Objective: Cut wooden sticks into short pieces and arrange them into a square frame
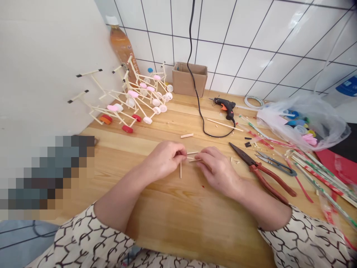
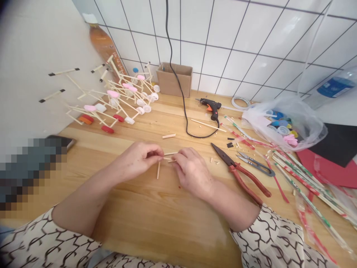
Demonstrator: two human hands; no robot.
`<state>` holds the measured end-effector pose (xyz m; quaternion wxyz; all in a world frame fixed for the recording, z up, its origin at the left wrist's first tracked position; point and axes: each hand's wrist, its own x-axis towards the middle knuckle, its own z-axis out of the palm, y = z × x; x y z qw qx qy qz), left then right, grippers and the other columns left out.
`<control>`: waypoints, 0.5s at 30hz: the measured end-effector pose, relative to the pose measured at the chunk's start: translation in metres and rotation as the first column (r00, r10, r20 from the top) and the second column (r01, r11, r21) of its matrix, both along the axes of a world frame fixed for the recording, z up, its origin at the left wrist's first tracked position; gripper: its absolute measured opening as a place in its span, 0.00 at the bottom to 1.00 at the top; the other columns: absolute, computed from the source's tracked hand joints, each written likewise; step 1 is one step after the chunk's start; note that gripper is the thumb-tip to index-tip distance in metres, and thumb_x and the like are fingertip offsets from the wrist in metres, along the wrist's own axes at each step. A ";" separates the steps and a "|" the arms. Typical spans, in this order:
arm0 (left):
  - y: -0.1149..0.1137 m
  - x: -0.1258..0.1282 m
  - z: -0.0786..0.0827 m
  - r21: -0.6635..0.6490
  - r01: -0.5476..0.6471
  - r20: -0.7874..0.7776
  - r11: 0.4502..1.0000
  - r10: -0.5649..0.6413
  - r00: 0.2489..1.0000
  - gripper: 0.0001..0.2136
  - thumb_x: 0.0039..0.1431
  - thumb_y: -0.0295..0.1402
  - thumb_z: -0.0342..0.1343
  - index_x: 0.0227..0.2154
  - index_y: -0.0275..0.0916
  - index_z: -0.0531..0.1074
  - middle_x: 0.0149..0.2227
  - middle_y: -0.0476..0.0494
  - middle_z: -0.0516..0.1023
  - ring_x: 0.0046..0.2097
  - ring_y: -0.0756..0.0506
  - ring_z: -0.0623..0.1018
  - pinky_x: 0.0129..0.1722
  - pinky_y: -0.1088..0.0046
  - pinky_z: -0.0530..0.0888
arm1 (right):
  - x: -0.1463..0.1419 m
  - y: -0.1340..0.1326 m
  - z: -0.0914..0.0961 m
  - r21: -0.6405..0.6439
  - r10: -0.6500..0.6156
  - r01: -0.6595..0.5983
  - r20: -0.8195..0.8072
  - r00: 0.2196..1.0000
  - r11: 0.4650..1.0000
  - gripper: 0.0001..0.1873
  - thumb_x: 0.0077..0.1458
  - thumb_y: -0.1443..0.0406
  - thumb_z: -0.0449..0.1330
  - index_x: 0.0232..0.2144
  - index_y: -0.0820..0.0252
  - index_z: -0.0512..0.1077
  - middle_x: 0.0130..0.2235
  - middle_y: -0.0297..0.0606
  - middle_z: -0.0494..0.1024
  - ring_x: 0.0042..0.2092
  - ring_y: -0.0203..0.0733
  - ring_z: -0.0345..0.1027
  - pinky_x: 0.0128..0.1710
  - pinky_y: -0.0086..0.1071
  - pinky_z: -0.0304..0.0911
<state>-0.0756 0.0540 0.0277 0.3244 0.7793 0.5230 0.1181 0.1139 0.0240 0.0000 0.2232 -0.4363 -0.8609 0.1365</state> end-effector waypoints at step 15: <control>0.002 0.004 -0.008 -0.072 -0.057 -0.068 0.996 0.052 0.996 0.07 0.49 0.30 0.51 0.26 0.37 0.74 0.22 0.49 0.74 0.25 0.49 0.71 0.26 0.75 0.64 | 0.004 0.002 0.004 -0.056 -0.136 0.159 0.288 0.948 0.986 0.08 0.55 0.71 0.52 0.28 0.64 0.70 0.32 0.44 0.74 0.36 0.44 0.65 0.37 0.34 0.60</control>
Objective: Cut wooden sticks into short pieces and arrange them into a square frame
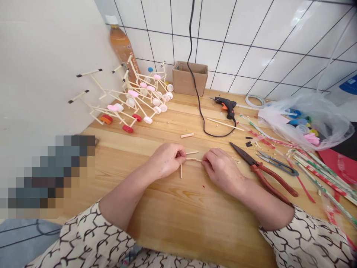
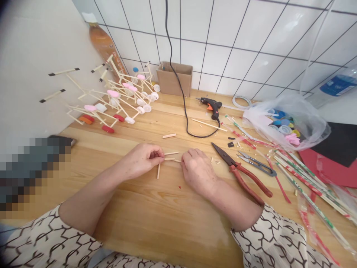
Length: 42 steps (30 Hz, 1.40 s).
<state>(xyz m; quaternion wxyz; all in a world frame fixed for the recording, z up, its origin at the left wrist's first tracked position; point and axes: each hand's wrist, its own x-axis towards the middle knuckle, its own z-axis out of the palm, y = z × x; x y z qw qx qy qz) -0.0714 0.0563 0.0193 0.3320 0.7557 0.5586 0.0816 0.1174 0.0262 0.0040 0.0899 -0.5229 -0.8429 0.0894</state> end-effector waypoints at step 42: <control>0.000 0.002 -0.001 0.057 0.070 -0.094 0.996 -0.064 0.994 0.07 0.50 0.27 0.50 0.25 0.38 0.74 0.26 0.46 0.76 0.28 0.48 0.73 0.28 0.75 0.65 | -0.005 0.003 -0.001 -0.090 -0.063 0.052 -0.121 0.991 0.995 0.06 0.51 0.70 0.54 0.26 0.60 0.70 0.29 0.39 0.75 0.32 0.40 0.66 0.32 0.30 0.58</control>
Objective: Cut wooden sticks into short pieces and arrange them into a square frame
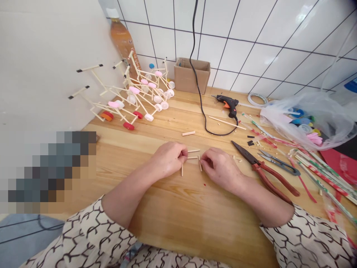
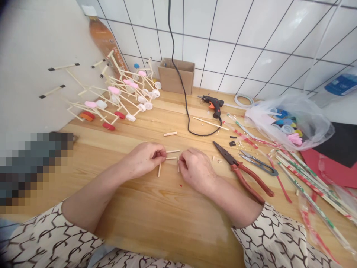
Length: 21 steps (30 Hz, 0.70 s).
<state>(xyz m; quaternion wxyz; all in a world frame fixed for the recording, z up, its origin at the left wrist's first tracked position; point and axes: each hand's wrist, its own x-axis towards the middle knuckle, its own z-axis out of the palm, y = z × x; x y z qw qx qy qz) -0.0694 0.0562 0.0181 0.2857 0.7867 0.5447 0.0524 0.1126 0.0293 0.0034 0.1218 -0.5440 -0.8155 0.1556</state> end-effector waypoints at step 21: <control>0.000 -0.012 0.011 -0.053 -0.013 0.006 0.999 0.013 1.000 0.07 0.50 0.32 0.51 0.25 0.38 0.73 0.25 0.48 0.75 0.26 0.49 0.71 0.27 0.75 0.62 | -0.006 -0.004 0.001 -0.004 0.009 -0.009 0.054 0.999 1.000 0.07 0.52 0.70 0.53 0.25 0.61 0.70 0.29 0.40 0.75 0.32 0.40 0.66 0.32 0.30 0.57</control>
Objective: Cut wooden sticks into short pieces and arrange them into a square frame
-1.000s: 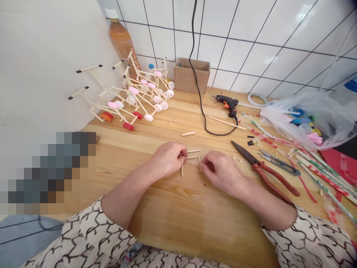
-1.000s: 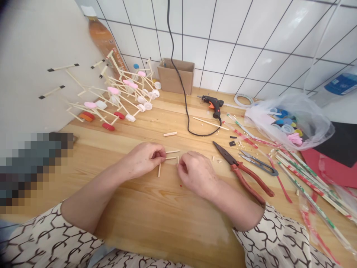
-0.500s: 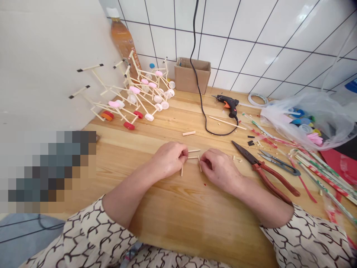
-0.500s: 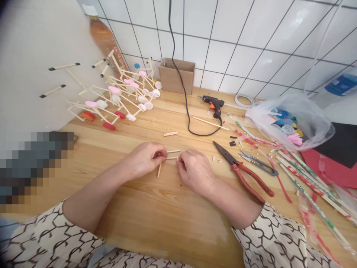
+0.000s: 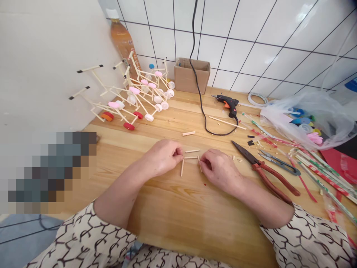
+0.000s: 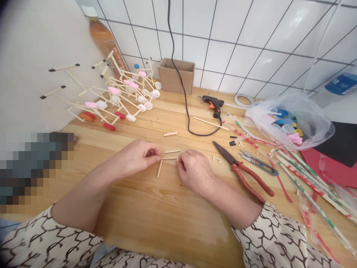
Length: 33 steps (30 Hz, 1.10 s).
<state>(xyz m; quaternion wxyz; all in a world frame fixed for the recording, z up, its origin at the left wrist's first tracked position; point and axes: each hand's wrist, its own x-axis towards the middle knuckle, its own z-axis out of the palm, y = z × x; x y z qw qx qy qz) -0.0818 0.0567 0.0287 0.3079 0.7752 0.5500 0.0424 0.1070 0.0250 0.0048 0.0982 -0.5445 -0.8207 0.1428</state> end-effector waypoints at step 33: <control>-0.006 0.007 0.000 -0.069 0.091 -0.211 0.994 -0.103 0.972 0.11 0.48 0.34 0.48 0.16 0.39 0.70 0.18 0.47 0.70 0.22 0.49 0.66 0.23 0.73 0.56 | -0.004 -0.002 -0.002 0.041 0.006 -0.009 0.070 0.998 0.999 0.09 0.52 0.68 0.52 0.23 0.61 0.69 0.27 0.39 0.75 0.30 0.40 0.66 0.30 0.31 0.54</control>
